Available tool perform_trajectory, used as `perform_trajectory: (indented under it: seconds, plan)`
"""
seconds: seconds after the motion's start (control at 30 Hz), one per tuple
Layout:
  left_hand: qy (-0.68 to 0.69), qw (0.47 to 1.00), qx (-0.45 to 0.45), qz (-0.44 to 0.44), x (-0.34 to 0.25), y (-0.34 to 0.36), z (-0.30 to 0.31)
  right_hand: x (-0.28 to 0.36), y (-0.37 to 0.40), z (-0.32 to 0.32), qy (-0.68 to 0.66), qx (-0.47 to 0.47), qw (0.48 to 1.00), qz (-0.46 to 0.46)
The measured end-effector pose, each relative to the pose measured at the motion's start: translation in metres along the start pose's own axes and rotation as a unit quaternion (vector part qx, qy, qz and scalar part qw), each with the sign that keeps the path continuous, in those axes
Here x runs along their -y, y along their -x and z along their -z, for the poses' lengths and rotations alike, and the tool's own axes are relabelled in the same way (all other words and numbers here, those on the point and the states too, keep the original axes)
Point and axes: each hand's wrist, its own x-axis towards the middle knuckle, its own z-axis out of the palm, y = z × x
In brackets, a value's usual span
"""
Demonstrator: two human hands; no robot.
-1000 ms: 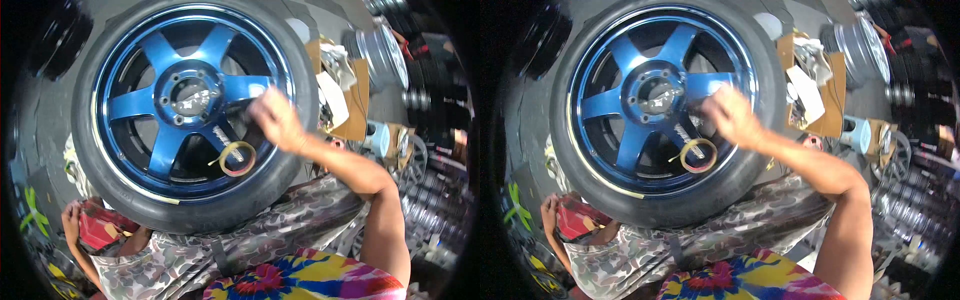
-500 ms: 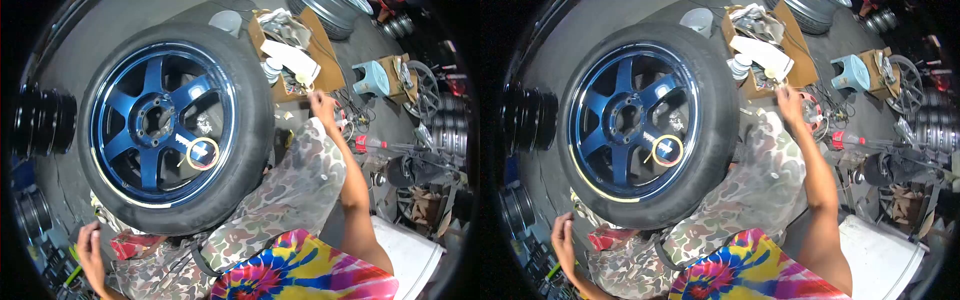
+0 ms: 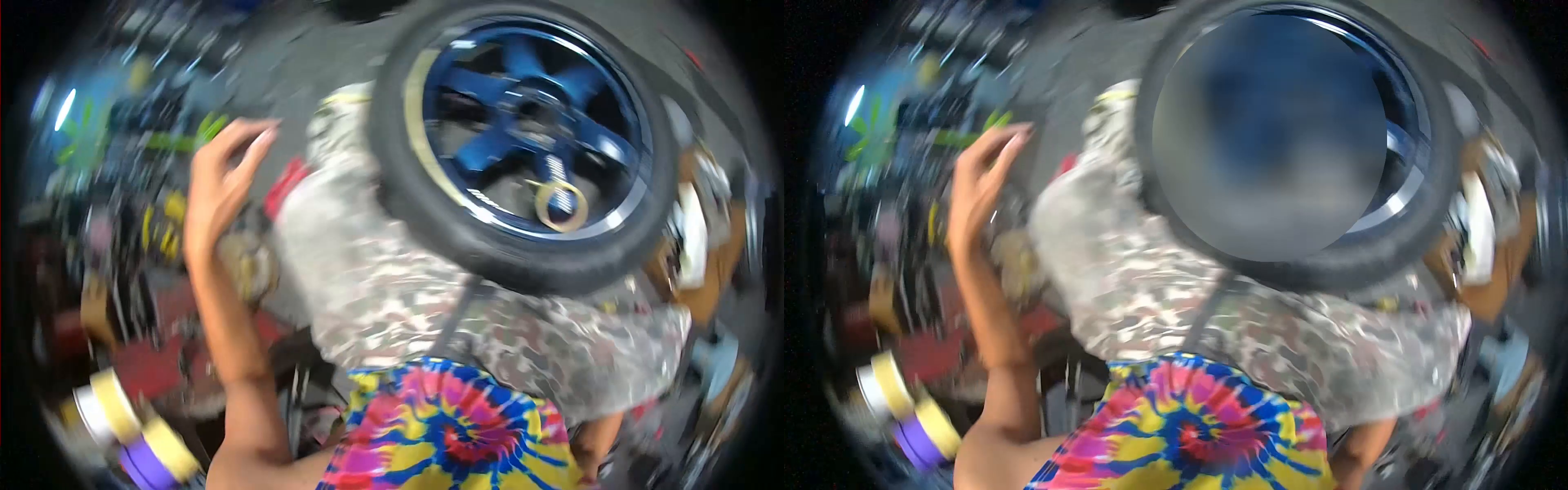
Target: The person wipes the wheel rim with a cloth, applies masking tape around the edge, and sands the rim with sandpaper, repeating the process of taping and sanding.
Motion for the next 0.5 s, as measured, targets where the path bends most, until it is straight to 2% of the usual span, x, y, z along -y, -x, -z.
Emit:
perform_trajectory:
  seconds: [0.13, 0.23, 0.3, 0.37, 0.4, 0.5]
  plan:
    - [-0.063, 0.989, -0.111, 0.082, 0.068, 0.050, 0.013, 0.031, -0.107, 0.032, -0.036, 0.031, 0.994, 0.101]
    - [-0.094, 0.976, -0.094, 0.174, 0.108, 0.087, -0.003, 0.069, -0.179, 0.071, -0.072, 0.049, 0.983, 0.162]
    - [-0.090, 0.964, -0.069, 0.240, 0.149, 0.107, -0.027, 0.109, -0.212, 0.102, -0.077, 0.062, 0.976, 0.194]
    - [-0.055, 0.950, -0.052, 0.303, 0.203, 0.126, -0.066, 0.185, -0.209, 0.145, -0.061, 0.109, 0.980, 0.155]
    - [-0.044, 0.942, -0.051, 0.330, 0.226, 0.133, -0.090, 0.220, -0.200, 0.154, -0.052, 0.152, 0.982, 0.103]
    - [-0.062, 0.908, 0.125, 0.394, 0.255, 0.143, -0.154, 0.281, -0.185, 0.157, -0.060, 0.166, 0.975, 0.133]
